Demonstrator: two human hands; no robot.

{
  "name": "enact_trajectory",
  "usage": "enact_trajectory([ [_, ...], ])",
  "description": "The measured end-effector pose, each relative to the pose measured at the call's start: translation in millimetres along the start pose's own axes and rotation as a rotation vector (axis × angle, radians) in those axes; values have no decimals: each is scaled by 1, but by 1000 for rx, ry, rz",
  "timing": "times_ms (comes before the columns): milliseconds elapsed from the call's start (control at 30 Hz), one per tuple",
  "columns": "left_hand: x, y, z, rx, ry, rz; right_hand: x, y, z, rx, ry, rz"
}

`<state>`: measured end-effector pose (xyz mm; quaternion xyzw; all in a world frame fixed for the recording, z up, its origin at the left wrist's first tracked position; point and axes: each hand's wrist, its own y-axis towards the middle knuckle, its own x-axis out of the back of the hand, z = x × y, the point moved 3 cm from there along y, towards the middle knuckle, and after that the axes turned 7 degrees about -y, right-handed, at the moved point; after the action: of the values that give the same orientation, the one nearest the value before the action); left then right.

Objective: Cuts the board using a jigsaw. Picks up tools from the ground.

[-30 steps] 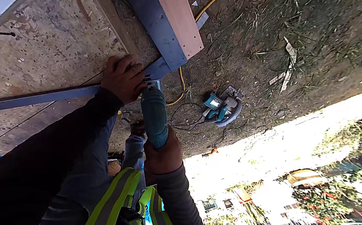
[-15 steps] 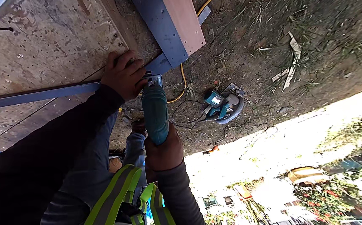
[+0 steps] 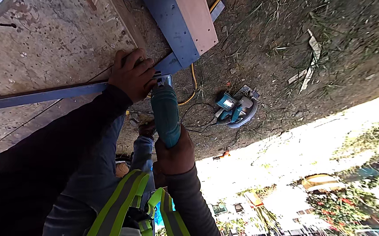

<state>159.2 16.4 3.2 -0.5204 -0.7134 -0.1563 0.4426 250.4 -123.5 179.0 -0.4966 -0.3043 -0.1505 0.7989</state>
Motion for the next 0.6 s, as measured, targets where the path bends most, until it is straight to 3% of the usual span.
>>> enact_trajectory([
  [600,1,1,-1,6,-9,-8,0,2,-1,35,9,-43],
])
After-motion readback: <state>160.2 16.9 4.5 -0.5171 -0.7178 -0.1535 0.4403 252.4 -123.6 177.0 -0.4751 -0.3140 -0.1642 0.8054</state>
